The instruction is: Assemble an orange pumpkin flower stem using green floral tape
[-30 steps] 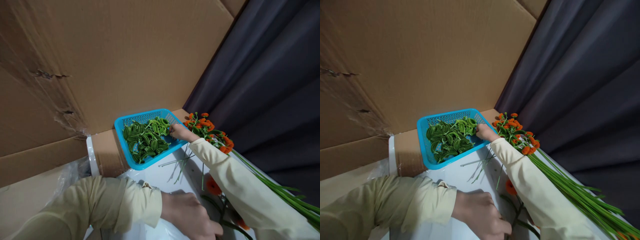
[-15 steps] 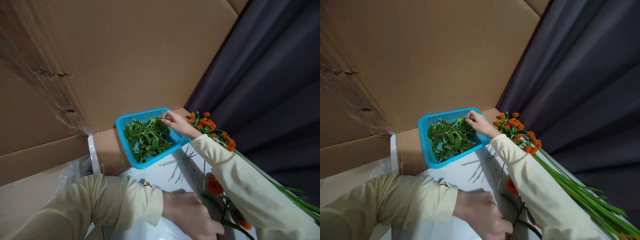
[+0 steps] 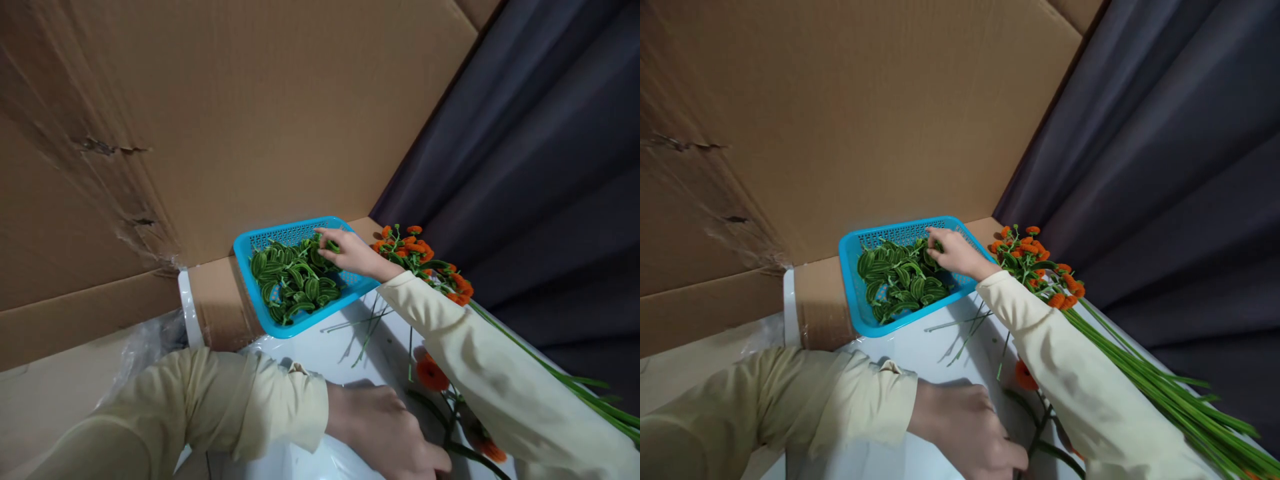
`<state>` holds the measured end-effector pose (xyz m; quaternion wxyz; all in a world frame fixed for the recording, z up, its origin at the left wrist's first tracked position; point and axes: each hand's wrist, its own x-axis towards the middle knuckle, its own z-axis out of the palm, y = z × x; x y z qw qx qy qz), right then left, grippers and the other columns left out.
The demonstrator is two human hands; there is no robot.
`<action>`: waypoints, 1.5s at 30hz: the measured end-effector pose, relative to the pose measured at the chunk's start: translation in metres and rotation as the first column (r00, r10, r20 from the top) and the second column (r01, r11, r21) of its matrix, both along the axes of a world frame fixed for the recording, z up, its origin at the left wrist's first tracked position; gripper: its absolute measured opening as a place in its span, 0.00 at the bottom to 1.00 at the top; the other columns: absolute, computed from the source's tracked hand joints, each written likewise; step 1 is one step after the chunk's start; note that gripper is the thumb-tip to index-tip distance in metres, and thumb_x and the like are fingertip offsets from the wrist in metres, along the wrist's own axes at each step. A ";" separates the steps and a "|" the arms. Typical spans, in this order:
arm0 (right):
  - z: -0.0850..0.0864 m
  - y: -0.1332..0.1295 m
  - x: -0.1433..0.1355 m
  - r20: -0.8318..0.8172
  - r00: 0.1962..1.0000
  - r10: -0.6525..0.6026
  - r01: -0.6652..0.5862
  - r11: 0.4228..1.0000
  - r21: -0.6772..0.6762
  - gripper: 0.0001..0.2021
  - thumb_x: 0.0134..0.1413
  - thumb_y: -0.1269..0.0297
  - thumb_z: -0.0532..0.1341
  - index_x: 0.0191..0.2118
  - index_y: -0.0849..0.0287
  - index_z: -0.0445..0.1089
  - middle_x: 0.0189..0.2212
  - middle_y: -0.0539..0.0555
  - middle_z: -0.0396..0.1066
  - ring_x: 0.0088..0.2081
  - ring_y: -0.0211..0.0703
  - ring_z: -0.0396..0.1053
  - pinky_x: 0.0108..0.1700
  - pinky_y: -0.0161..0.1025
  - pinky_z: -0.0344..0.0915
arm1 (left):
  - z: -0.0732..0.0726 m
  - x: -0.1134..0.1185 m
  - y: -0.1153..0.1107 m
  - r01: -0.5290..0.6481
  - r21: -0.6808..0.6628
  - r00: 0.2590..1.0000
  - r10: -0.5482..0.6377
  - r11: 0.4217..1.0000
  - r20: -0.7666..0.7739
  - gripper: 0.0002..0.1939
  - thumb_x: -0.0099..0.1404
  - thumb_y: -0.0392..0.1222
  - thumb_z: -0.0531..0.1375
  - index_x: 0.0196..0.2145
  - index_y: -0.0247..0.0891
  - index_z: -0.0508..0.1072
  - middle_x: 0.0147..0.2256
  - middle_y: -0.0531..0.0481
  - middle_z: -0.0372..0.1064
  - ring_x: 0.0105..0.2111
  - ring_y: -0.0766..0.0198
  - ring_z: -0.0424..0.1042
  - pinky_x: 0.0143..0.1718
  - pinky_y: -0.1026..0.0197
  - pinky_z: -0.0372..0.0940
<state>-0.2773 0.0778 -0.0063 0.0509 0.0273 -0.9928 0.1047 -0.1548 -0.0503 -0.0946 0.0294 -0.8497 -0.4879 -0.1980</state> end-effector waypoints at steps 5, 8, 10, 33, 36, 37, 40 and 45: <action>-0.002 -0.006 -0.010 0.112 0.991 0.075 -0.087 0.990 0.113 0.04 0.48 0.73 0.59 0.31 0.60 0.70 0.34 0.55 0.74 0.40 0.46 0.70 0.42 0.37 0.58 | -0.002 0.001 0.004 0.019 -0.045 1.000 -0.018 0.999 0.023 0.05 0.58 0.40 0.53 0.28 0.39 0.67 0.16 0.57 0.62 0.18 0.66 0.68 0.13 0.63 0.49; 0.007 0.004 -0.008 0.118 0.993 0.022 -0.039 0.989 0.142 0.08 0.41 0.79 0.58 0.27 0.61 0.70 0.25 0.54 0.72 0.31 0.44 0.69 0.34 0.35 0.56 | 0.000 0.000 0.002 0.004 -0.030 1.000 -0.004 1.000 0.008 0.05 0.58 0.39 0.54 0.26 0.39 0.66 0.15 0.57 0.60 0.18 0.66 0.67 0.13 0.63 0.47; 0.014 0.014 -0.005 0.127 0.992 0.002 -0.021 0.989 0.144 0.08 0.39 0.79 0.57 0.26 0.61 0.69 0.24 0.54 0.71 0.29 0.43 0.68 0.31 0.34 0.55 | 0.004 -0.002 0.001 0.016 -0.042 1.000 -0.016 0.999 0.007 0.06 0.58 0.39 0.53 0.25 0.39 0.65 0.15 0.57 0.60 0.17 0.67 0.66 0.13 0.63 0.46; 0.011 0.027 -0.005 0.221 0.975 0.001 0.030 0.991 -0.132 0.04 0.54 0.74 0.56 0.31 0.61 0.65 0.27 0.52 0.73 0.27 0.36 0.69 0.29 0.30 0.60 | -0.003 0.000 0.002 0.004 -0.063 1.000 -0.003 0.998 0.023 0.07 0.59 0.40 0.51 0.25 0.40 0.63 0.17 0.57 0.65 0.19 0.65 0.69 0.13 0.61 0.45; 0.015 0.037 0.002 0.245 0.969 -0.026 0.067 0.985 -0.160 0.04 0.55 0.74 0.56 0.31 0.61 0.65 0.28 0.52 0.74 0.24 0.36 0.70 0.27 0.30 0.61 | 0.000 -0.002 -0.001 0.026 -0.062 1.000 -0.026 0.998 0.006 0.08 0.60 0.39 0.50 0.24 0.39 0.62 0.19 0.56 0.66 0.19 0.66 0.69 0.13 0.61 0.44; 0.016 0.038 0.003 0.245 0.969 -0.031 0.073 0.984 -0.165 0.04 0.55 0.74 0.56 0.31 0.60 0.65 0.28 0.52 0.74 0.24 0.36 0.70 0.27 0.30 0.61 | 0.001 -0.003 -0.001 0.036 -0.061 0.999 -0.036 0.997 0.009 0.09 0.61 0.39 0.49 0.23 0.39 0.62 0.20 0.55 0.67 0.19 0.66 0.69 0.14 0.61 0.44; 0.015 0.038 0.006 0.220 0.975 -0.033 0.071 0.983 -0.169 0.04 0.55 0.74 0.56 0.31 0.61 0.65 0.27 0.52 0.74 0.23 0.36 0.69 0.27 0.30 0.61 | 0.004 -0.004 -0.002 0.040 -0.078 0.999 -0.039 0.996 0.015 0.11 0.61 0.39 0.48 0.22 0.39 0.60 0.21 0.54 0.68 0.20 0.67 0.68 0.14 0.61 0.45; 0.009 0.026 0.001 0.077 0.996 -0.033 0.042 0.992 -0.121 0.12 0.53 0.77 0.54 0.43 0.62 0.66 0.27 0.51 0.73 0.25 0.37 0.68 0.32 0.31 0.60 | 0.005 -0.002 -0.001 0.047 -0.144 0.999 -0.048 0.989 -0.005 0.09 0.61 0.39 0.49 0.25 0.39 0.62 0.21 0.55 0.68 0.21 0.66 0.70 0.14 0.60 0.45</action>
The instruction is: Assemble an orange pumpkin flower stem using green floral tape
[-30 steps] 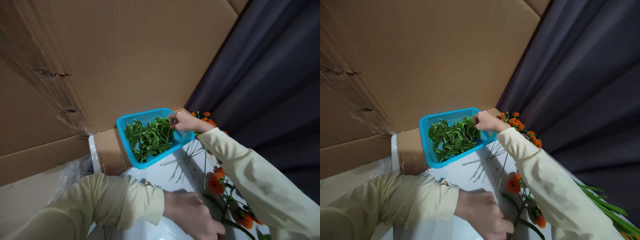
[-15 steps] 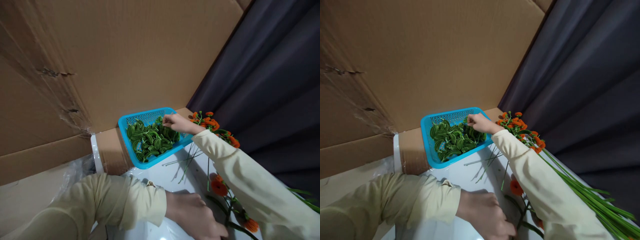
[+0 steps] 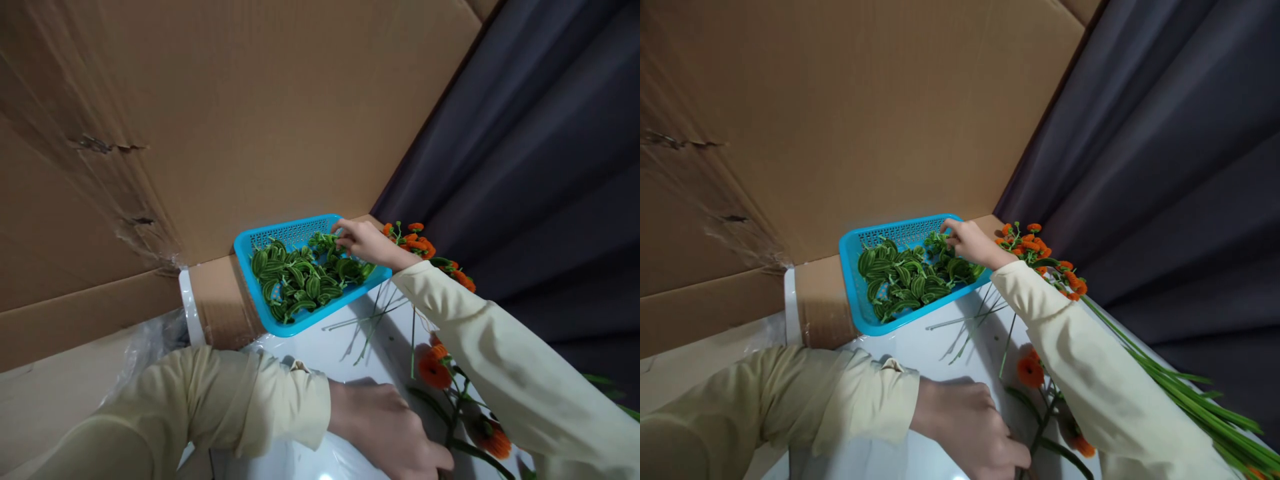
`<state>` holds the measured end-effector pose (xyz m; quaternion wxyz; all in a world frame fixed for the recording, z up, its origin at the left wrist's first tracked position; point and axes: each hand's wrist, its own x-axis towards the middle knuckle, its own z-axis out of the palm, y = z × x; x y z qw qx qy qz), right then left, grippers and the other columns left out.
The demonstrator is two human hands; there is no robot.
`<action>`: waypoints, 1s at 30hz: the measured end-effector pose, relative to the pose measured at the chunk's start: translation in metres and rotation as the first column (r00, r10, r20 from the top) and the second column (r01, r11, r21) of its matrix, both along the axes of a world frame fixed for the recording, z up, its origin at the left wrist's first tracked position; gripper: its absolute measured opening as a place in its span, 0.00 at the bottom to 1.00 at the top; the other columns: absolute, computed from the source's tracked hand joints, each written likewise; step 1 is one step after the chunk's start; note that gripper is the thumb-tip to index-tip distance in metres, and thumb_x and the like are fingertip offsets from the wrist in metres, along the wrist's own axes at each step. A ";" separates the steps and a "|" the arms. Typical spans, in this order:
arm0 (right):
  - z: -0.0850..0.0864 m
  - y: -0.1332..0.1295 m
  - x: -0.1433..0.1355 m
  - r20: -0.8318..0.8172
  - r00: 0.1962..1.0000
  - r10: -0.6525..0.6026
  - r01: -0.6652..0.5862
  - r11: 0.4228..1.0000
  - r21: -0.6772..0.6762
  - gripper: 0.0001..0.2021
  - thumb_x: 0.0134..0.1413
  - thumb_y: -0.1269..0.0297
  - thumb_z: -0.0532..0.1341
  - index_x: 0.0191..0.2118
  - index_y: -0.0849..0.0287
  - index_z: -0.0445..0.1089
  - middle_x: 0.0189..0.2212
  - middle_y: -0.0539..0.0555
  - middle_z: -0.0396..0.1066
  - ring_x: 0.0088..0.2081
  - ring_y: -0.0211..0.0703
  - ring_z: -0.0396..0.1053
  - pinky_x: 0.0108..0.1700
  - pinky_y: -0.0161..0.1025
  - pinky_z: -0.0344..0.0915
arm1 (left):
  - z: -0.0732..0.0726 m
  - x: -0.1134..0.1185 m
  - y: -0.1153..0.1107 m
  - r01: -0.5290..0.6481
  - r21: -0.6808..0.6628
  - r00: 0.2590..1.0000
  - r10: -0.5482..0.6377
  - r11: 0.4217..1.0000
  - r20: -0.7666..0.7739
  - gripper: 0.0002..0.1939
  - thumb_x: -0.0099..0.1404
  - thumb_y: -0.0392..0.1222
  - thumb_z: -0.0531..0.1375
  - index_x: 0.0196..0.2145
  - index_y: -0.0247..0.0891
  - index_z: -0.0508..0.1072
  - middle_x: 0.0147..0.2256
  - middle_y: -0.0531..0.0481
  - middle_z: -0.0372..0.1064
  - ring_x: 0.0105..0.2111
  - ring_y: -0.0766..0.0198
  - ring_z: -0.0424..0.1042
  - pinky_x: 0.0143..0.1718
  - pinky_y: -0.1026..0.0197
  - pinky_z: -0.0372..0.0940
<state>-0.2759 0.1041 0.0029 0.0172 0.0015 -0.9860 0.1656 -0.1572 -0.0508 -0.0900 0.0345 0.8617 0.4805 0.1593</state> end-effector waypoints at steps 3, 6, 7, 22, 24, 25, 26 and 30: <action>-0.007 -0.009 -0.006 -0.043 0.997 0.062 -0.058 0.994 0.089 0.13 0.55 0.76 0.53 0.43 0.62 0.69 0.25 0.51 0.72 0.27 0.38 0.68 0.35 0.32 0.59 | -0.001 0.000 0.001 0.014 -0.003 1.000 -0.014 1.000 0.003 0.08 0.61 0.39 0.50 0.25 0.39 0.63 0.20 0.54 0.67 0.21 0.65 0.71 0.14 0.60 0.46; -0.015 -0.013 -0.011 -0.004 0.996 0.091 -0.090 0.989 0.115 0.11 0.54 0.75 0.55 0.43 0.63 0.70 0.26 0.52 0.72 0.29 0.38 0.68 0.36 0.32 0.58 | -0.003 -0.001 0.002 0.031 0.033 0.999 -0.032 0.999 0.034 0.08 0.60 0.38 0.49 0.26 0.38 0.64 0.21 0.53 0.68 0.22 0.64 0.72 0.14 0.60 0.47; -0.017 -0.012 -0.012 0.014 0.996 0.093 -0.094 0.988 0.121 0.11 0.54 0.74 0.56 0.43 0.63 0.70 0.26 0.52 0.72 0.30 0.38 0.68 0.36 0.32 0.58 | -0.003 -0.002 0.002 0.039 0.034 0.998 -0.040 0.999 0.046 0.08 0.60 0.38 0.50 0.26 0.38 0.65 0.21 0.53 0.69 0.22 0.64 0.72 0.14 0.60 0.48; -0.049 -0.008 -0.029 0.080 0.989 -0.124 0.124 0.992 0.002 0.07 0.46 0.79 0.59 0.32 0.63 0.69 0.31 0.59 0.72 0.37 0.46 0.69 0.37 0.35 0.59 | 0.022 -0.009 0.001 0.101 -0.266 0.992 -0.118 0.959 -0.048 0.14 0.64 0.43 0.52 0.44 0.35 0.70 0.29 0.48 0.74 0.31 0.58 0.75 0.28 0.59 0.68; -0.047 -0.006 -0.031 0.075 0.986 -0.146 0.154 0.981 -0.120 0.05 0.47 0.78 0.60 0.28 0.61 0.67 0.27 0.54 0.70 0.34 0.43 0.68 0.36 0.34 0.59 | 0.023 -0.009 0.001 0.101 -0.282 0.991 -0.121 0.954 -0.054 0.14 0.65 0.43 0.52 0.44 0.35 0.70 0.29 0.49 0.74 0.31 0.59 0.75 0.28 0.58 0.68; -0.045 -0.005 -0.031 0.076 0.984 -0.158 0.170 0.966 -0.193 0.04 0.48 0.77 0.60 0.28 0.61 0.66 0.25 0.52 0.69 0.32 0.41 0.67 0.35 0.34 0.59 | 0.023 -0.009 0.001 0.096 -0.284 0.992 -0.117 0.954 -0.055 0.14 0.65 0.43 0.52 0.44 0.35 0.70 0.29 0.48 0.74 0.31 0.59 0.75 0.28 0.58 0.68; -0.042 -0.005 -0.031 0.081 0.982 -0.172 0.188 0.944 -0.271 0.04 0.49 0.75 0.59 0.28 0.61 0.65 0.24 0.50 0.68 0.30 0.38 0.66 0.33 0.33 0.59 | 0.023 -0.009 0.001 0.093 -0.286 0.992 -0.113 0.954 -0.057 0.15 0.65 0.43 0.52 0.45 0.35 0.70 0.29 0.48 0.74 0.31 0.59 0.75 0.28 0.58 0.68; -0.029 -0.002 -0.026 0.162 0.966 -0.200 0.257 0.779 -0.572 0.04 0.53 0.71 0.58 0.28 0.60 0.61 0.25 0.49 0.66 0.23 0.33 0.62 0.25 0.30 0.57 | 0.023 -0.009 0.001 0.077 -0.294 0.993 -0.098 0.953 -0.059 0.17 0.65 0.43 0.51 0.49 0.35 0.69 0.32 0.48 0.75 0.33 0.58 0.75 0.29 0.57 0.68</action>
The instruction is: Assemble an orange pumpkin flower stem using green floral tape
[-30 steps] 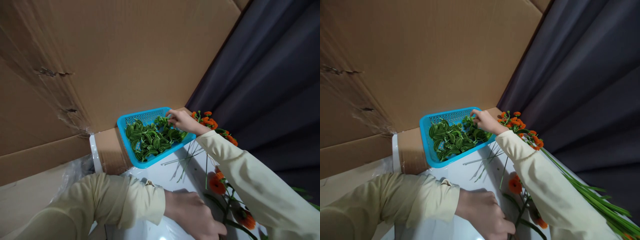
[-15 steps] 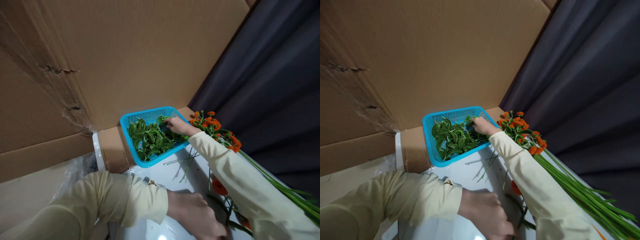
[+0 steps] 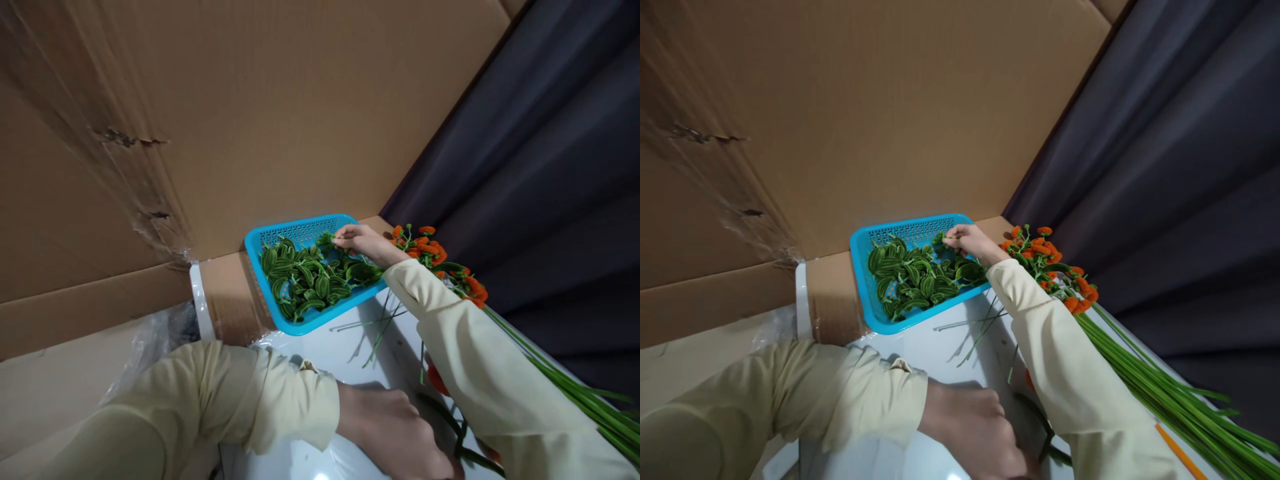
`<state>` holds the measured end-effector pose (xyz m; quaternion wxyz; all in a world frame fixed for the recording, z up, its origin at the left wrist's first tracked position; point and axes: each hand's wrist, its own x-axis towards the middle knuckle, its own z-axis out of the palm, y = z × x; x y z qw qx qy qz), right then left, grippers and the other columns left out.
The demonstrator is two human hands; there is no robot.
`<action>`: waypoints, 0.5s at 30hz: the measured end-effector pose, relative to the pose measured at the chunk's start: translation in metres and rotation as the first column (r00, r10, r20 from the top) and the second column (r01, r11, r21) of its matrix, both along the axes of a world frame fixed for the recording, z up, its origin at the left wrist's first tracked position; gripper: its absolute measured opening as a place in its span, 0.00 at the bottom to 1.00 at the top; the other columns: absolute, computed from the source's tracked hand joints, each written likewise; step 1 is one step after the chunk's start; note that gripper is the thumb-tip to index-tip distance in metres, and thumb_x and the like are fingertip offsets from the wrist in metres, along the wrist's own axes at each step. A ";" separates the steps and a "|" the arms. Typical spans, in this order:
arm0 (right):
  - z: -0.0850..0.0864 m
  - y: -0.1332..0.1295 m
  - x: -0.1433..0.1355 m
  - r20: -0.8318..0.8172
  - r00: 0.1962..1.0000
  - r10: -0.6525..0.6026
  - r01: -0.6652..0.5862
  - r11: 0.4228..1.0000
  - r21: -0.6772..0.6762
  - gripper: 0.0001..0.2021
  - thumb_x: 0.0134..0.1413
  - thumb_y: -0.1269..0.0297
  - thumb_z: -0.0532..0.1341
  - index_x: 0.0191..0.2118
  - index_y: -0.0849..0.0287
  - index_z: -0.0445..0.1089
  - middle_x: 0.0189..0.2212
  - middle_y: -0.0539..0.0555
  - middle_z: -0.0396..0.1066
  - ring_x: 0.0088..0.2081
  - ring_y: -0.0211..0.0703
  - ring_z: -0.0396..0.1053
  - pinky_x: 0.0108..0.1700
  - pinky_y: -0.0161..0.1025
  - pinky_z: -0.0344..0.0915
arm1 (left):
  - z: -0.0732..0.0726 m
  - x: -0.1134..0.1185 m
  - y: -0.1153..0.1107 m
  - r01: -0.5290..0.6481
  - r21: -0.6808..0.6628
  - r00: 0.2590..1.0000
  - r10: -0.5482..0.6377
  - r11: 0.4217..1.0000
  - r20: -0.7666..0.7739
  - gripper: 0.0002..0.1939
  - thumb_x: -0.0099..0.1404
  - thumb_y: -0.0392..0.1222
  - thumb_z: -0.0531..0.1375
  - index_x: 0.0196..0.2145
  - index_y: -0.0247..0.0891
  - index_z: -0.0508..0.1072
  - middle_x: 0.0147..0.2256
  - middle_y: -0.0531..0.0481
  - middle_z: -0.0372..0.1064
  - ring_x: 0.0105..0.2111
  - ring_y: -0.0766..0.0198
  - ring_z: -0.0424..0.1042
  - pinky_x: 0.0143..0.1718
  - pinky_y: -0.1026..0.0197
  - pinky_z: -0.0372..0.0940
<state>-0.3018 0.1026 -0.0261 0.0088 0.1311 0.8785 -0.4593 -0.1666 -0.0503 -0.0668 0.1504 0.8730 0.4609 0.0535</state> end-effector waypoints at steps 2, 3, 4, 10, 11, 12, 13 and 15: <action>0.006 0.001 0.003 0.029 1.000 -0.009 0.013 0.987 -0.163 0.05 0.53 0.72 0.57 0.28 0.60 0.61 0.27 0.50 0.68 0.24 0.32 0.63 0.24 0.29 0.58 | 0.001 0.000 0.000 -0.005 0.002 1.000 0.005 1.000 -0.002 0.18 0.65 0.43 0.51 0.50 0.35 0.68 0.33 0.48 0.75 0.33 0.59 0.75 0.29 0.57 0.68; 0.008 0.001 0.004 0.045 0.999 -0.008 0.018 0.971 -0.236 0.06 0.54 0.72 0.57 0.27 0.60 0.61 0.27 0.51 0.69 0.25 0.32 0.64 0.24 0.29 0.59 | 0.001 -0.001 0.000 -0.001 0.003 1.000 0.001 1.000 -0.003 0.18 0.65 0.43 0.51 0.50 0.35 0.68 0.34 0.48 0.75 0.33 0.59 0.75 0.29 0.57 0.68; 0.010 0.000 0.006 0.061 0.998 -0.007 0.025 0.953 -0.302 0.06 0.54 0.73 0.57 0.28 0.60 0.61 0.28 0.51 0.69 0.25 0.32 0.65 0.25 0.28 0.60 | 0.002 -0.001 0.000 0.004 0.005 1.000 -0.003 1.000 -0.002 0.17 0.65 0.43 0.51 0.49 0.35 0.69 0.34 0.48 0.75 0.33 0.59 0.75 0.28 0.57 0.68; 0.014 -0.005 0.009 0.174 0.984 0.042 0.062 0.832 -0.552 0.10 0.59 0.79 0.52 0.28 0.61 0.62 0.29 0.55 0.73 0.27 0.31 0.71 0.31 0.28 0.68 | 0.000 -0.001 0.000 0.007 0.046 1.000 -0.008 0.999 0.012 0.13 0.64 0.42 0.53 0.43 0.36 0.71 0.29 0.49 0.75 0.31 0.60 0.75 0.25 0.58 0.67; 0.015 -0.006 0.009 0.184 0.982 0.050 0.066 0.816 -0.574 0.11 0.60 0.79 0.51 0.28 0.62 0.62 0.29 0.55 0.73 0.28 0.31 0.71 0.32 0.28 0.69 | -0.001 0.000 0.000 0.002 0.058 1.000 -0.003 0.998 0.016 0.13 0.64 0.42 0.53 0.43 0.36 0.72 0.29 0.49 0.75 0.30 0.60 0.75 0.25 0.58 0.67; 0.015 -0.007 0.009 0.189 0.980 0.053 0.071 0.802 -0.593 0.12 0.61 0.79 0.50 0.29 0.62 0.62 0.29 0.54 0.73 0.28 0.32 0.72 0.33 0.28 0.70 | -0.002 0.000 0.000 -0.003 0.068 1.000 0.002 0.998 0.021 0.13 0.63 0.42 0.53 0.42 0.36 0.72 0.29 0.50 0.75 0.30 0.60 0.75 0.24 0.58 0.66; 0.016 -0.007 0.009 0.193 0.980 0.054 0.077 0.790 -0.608 0.12 0.61 0.79 0.49 0.29 0.61 0.62 0.28 0.54 0.73 0.29 0.32 0.73 0.34 0.28 0.70 | -0.003 0.000 0.001 -0.002 0.073 1.000 0.000 0.997 0.026 0.13 0.63 0.43 0.53 0.42 0.36 0.72 0.28 0.50 0.75 0.29 0.61 0.75 0.23 0.59 0.66; 0.017 -0.009 0.009 0.198 0.979 0.054 0.084 0.772 -0.630 0.13 0.63 0.78 0.49 0.28 0.61 0.62 0.29 0.55 0.73 0.30 0.32 0.74 0.36 0.29 0.71 | -0.003 0.000 0.001 0.007 0.067 0.999 -0.010 0.998 0.035 0.13 0.63 0.43 0.54 0.41 0.36 0.72 0.28 0.50 0.75 0.27 0.61 0.74 0.22 0.59 0.65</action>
